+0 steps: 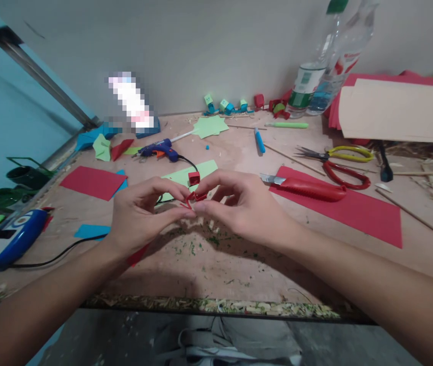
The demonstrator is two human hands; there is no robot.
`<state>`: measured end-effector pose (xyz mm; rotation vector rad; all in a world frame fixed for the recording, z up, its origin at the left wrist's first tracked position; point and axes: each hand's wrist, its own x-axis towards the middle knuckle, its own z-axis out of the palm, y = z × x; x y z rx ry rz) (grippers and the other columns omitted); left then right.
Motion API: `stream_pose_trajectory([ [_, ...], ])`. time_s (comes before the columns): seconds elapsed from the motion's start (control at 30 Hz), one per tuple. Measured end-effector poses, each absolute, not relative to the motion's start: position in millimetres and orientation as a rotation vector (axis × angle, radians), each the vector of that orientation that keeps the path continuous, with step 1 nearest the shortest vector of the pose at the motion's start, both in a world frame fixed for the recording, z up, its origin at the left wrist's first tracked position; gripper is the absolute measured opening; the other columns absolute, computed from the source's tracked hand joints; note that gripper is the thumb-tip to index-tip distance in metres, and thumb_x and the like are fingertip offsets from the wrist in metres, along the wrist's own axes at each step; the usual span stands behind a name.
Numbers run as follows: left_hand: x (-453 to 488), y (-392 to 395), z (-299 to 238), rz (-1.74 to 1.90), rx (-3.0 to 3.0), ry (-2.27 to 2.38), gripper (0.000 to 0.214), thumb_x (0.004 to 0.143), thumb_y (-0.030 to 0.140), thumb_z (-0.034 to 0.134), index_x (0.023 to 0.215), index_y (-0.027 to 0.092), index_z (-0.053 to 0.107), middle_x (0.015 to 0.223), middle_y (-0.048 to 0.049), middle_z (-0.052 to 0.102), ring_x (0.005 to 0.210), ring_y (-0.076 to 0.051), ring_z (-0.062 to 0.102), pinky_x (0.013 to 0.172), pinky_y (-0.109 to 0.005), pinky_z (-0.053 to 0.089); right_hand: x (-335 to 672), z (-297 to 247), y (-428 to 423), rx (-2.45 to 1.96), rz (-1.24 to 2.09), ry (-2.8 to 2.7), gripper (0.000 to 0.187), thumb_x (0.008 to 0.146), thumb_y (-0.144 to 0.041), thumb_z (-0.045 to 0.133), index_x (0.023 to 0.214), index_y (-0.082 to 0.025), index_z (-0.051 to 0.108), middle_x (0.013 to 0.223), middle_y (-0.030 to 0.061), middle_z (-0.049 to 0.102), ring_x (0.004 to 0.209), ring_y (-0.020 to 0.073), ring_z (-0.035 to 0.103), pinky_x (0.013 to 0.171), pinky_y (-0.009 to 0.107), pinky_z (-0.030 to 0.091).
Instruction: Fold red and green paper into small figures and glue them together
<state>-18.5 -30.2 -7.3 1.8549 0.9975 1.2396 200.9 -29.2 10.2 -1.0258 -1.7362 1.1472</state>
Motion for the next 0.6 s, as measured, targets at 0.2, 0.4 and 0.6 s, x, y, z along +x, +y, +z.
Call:
stream_pose_trajectory([
  [0.2,-18.4,-31.2,-5.4,1.190,1.851,1.002,0.019,0.078,0.022,0.094,0.093,0.023,0.082,0.092,-0.0011,0.081,0.088,-0.019,0.074,0.082,-0.031,0.058,201.1,10.9,-27.2,-1.015,1.086,-1.789,0.019,0.087,-0.021,0.077,0.105,-0.022,0.082,0.089,0.0016,0.082,0.071,0.0161,0.073,0.062,0.027,0.057],
  [0.4,-19.2,-30.5,-5.9,1.227,1.822,0.957,0.011,0.079,0.020,0.093,0.083,0.023,0.083,0.082,-0.0002,0.079,0.077,-0.015,0.070,0.071,-0.027,0.054,202.2,12.9,-29.2,-0.999,1.076,-1.866,0.010,0.089,-0.022,0.076,0.095,-0.021,0.084,0.083,0.0009,0.081,0.068,0.0141,0.071,0.062,0.025,0.054],
  [0.6,-18.7,-28.0,-4.4,1.229,1.733,0.856,0.015,0.072,0.028,0.098,0.082,0.025,0.087,0.077,-0.0023,0.081,0.071,-0.017,0.072,0.068,-0.029,0.056,202.2,14.6,-29.7,-0.967,1.176,-1.855,0.013,0.087,-0.029,0.081,0.096,-0.020,0.084,0.082,0.0012,0.080,0.069,0.0135,0.070,0.062,0.025,0.053],
])
